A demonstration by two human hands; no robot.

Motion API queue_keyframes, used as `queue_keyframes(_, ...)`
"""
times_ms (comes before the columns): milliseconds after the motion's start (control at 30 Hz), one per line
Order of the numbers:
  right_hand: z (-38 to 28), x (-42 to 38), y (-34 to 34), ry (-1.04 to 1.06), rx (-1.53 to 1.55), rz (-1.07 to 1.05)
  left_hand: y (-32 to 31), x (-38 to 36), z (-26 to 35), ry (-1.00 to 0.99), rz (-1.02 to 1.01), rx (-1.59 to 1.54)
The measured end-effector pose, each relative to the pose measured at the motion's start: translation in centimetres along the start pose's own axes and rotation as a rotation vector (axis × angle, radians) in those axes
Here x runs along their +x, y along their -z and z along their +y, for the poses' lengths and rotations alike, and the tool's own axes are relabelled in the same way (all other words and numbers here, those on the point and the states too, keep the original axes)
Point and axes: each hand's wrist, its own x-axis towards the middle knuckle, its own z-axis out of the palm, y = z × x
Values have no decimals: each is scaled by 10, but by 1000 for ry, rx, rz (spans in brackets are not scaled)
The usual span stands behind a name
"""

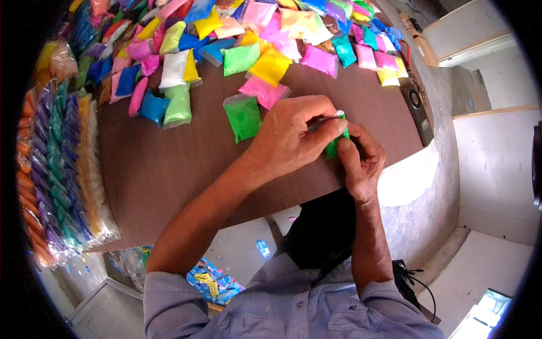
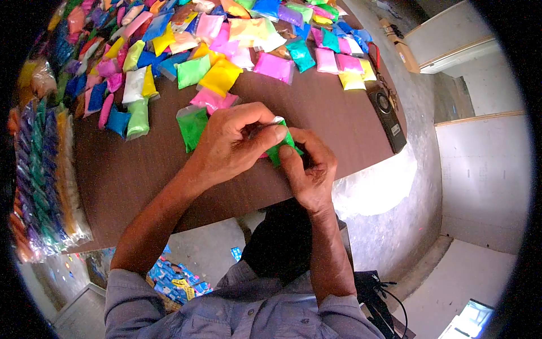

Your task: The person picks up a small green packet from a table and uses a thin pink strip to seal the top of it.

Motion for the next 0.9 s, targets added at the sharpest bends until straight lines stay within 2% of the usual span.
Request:
queue_keyframes(200,5,-1,2,22,7,6,-1,0,2,1,3,-20)
queue_keyframes(367,8,-3,1,31,75,90,1,-1,10,136,-62,11)
queue_keyframes(467,14,-4,5,35,52,57,2,-2,8,152,-85,15)
queue_keyframes(767,3,-2,3,1,59,39,2,-1,2,33,-72,28)
queue_keyframes(900,9,-3,4,37,61,45,2,-2,4,60,-75,21)
